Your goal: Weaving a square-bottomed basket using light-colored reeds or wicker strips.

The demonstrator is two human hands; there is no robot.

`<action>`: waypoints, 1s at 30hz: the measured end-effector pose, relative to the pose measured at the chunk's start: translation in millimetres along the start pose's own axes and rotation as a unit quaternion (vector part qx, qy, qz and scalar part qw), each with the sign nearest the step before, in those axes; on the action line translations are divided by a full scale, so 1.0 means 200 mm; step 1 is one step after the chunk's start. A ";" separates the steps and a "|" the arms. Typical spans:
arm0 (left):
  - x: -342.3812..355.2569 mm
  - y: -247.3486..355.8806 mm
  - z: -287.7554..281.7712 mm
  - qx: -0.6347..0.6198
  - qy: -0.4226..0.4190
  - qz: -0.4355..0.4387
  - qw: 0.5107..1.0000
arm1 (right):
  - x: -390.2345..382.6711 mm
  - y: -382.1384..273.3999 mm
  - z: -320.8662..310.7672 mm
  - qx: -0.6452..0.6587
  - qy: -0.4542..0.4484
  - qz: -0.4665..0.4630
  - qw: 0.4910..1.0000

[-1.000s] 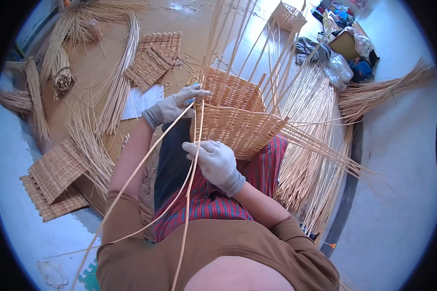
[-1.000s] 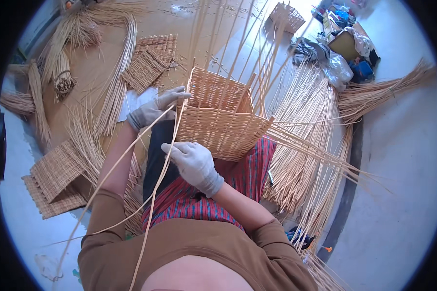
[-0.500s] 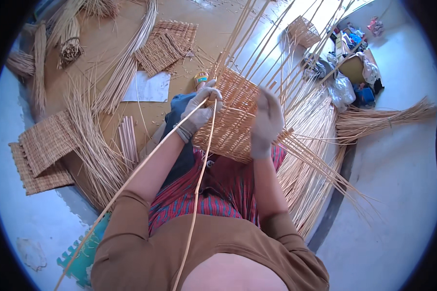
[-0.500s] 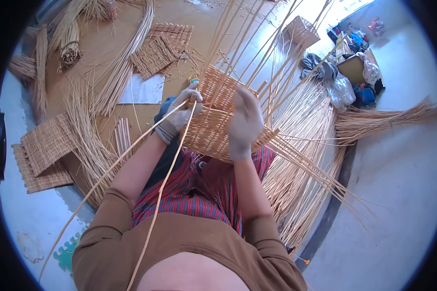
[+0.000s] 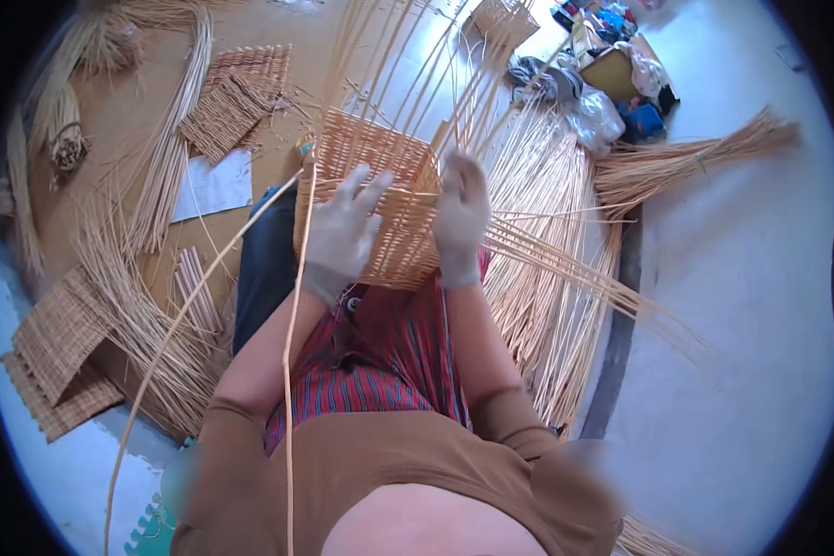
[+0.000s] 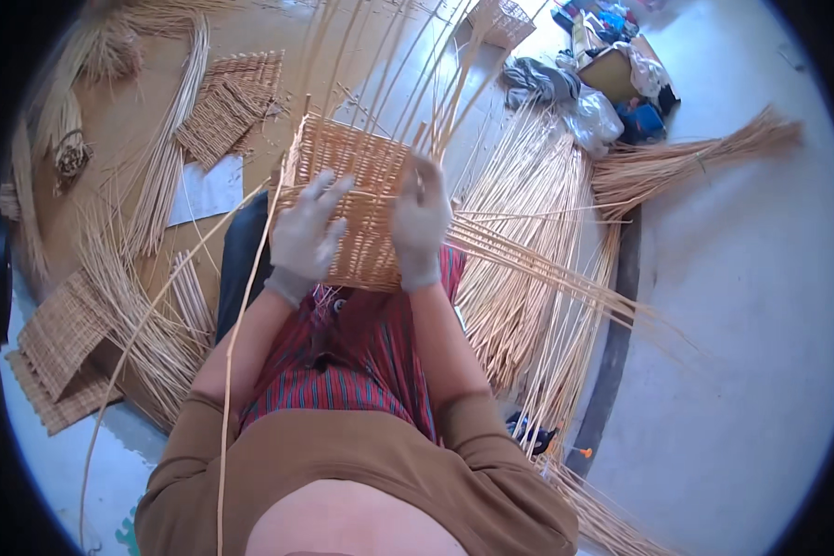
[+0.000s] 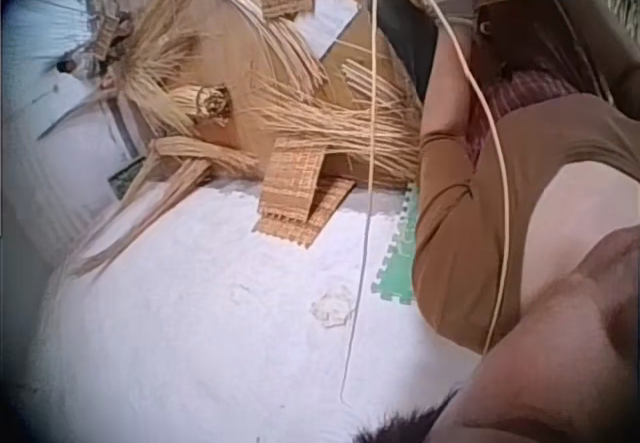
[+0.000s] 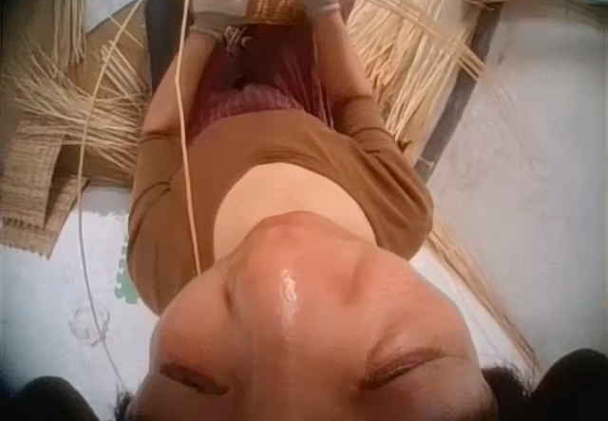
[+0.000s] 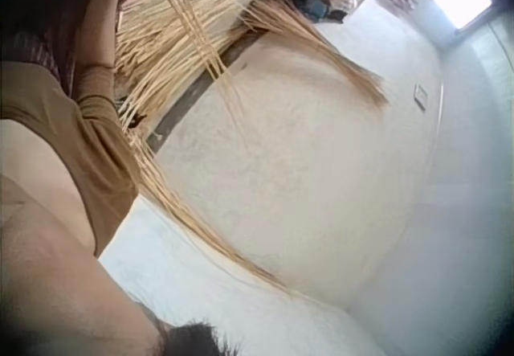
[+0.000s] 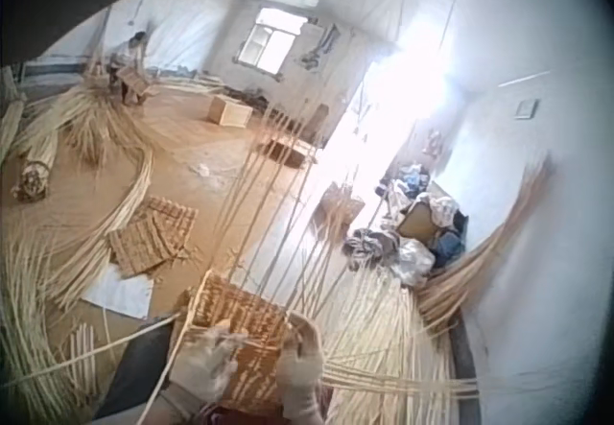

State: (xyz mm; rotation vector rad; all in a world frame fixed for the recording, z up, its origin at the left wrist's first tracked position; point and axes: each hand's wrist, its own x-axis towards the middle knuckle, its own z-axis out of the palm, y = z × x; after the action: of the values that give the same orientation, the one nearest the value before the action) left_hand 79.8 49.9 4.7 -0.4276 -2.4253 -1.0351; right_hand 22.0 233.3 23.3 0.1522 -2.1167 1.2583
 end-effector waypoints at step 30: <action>-0.17 -0.19 -0.06 0.125 0.136 -0.019 0.983 | -0.07 -0.41 0.09 0.144 -0.142 0.083 0.976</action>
State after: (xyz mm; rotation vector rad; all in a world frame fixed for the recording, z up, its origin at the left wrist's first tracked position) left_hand 94.3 12.3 -28.8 -0.1434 -2.2830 -0.7352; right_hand 59.0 172.0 70.8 0.3010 -2.2076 1.7289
